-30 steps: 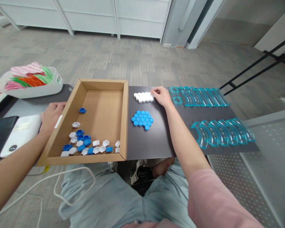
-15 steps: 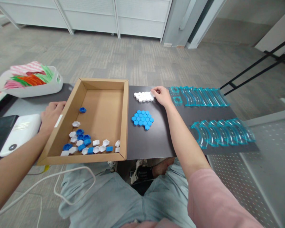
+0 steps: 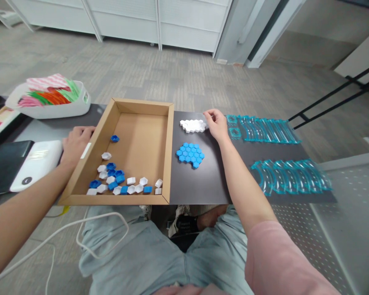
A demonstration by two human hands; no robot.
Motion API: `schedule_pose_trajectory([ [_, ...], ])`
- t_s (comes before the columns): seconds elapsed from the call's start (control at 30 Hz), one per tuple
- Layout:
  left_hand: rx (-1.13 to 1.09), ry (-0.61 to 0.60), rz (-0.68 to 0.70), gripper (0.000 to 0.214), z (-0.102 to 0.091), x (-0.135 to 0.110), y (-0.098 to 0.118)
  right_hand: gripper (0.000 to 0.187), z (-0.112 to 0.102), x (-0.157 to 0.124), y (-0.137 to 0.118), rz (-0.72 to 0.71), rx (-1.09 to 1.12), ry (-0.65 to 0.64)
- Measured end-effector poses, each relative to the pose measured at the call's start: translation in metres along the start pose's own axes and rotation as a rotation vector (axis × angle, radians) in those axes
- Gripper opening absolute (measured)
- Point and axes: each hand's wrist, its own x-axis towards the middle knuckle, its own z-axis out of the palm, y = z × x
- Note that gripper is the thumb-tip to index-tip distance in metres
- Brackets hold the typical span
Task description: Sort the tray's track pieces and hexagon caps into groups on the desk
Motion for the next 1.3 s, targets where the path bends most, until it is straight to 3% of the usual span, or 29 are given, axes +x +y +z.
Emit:
schedule_pose_trajectory([
  [0.17,-0.065,-0.033,0.013,0.06,-0.012,-0.01,0.012,0.034,-0.006,-0.017,-0.042,-0.109,-0.031,-0.007],
  [0.3,-0.117,-0.018,0.027,0.057,-0.015,-0.014,0.015,0.029,0.002,-0.043,-0.092,-0.275,0.008,-0.196],
  [0.4,-0.13,0.028,0.026,0.056,-0.011,-0.013,0.016,0.025,0.021,-0.061,-0.14,-0.425,0.032,-0.414],
  [0.53,-0.144,0.1,0.016,0.057,-0.004,-0.012,0.017,0.015,0.061,-0.08,-0.207,-0.651,-0.03,-0.895],
  [0.6,-0.155,0.112,0.025,0.057,-0.001,-0.011,0.016,0.012,0.08,-0.086,-0.233,-0.681,-0.124,-1.111],
  [0.7,-0.164,0.12,0.044,0.056,0.0,-0.011,0.014,0.011,0.099,-0.092,-0.255,-0.641,-0.239,-1.283],
  [0.87,-0.169,0.106,0.057,0.054,0.0,-0.011,0.013,0.014,0.101,-0.102,-0.258,-0.595,-0.244,-1.353],
  [1.1,-0.171,0.107,0.04,0.057,-0.005,-0.016,0.016,0.017,0.09,-0.107,-0.254,-0.642,-0.181,-1.376],
  [1.23,-0.168,0.021,0.066,0.058,-0.012,-0.016,0.014,0.007,0.072,-0.091,-0.241,-0.556,0.088,-1.244],
  [1.3,-0.165,-0.011,0.082,0.059,-0.015,-0.015,0.014,0.018,0.053,-0.076,-0.223,-0.508,0.231,-1.073],
])
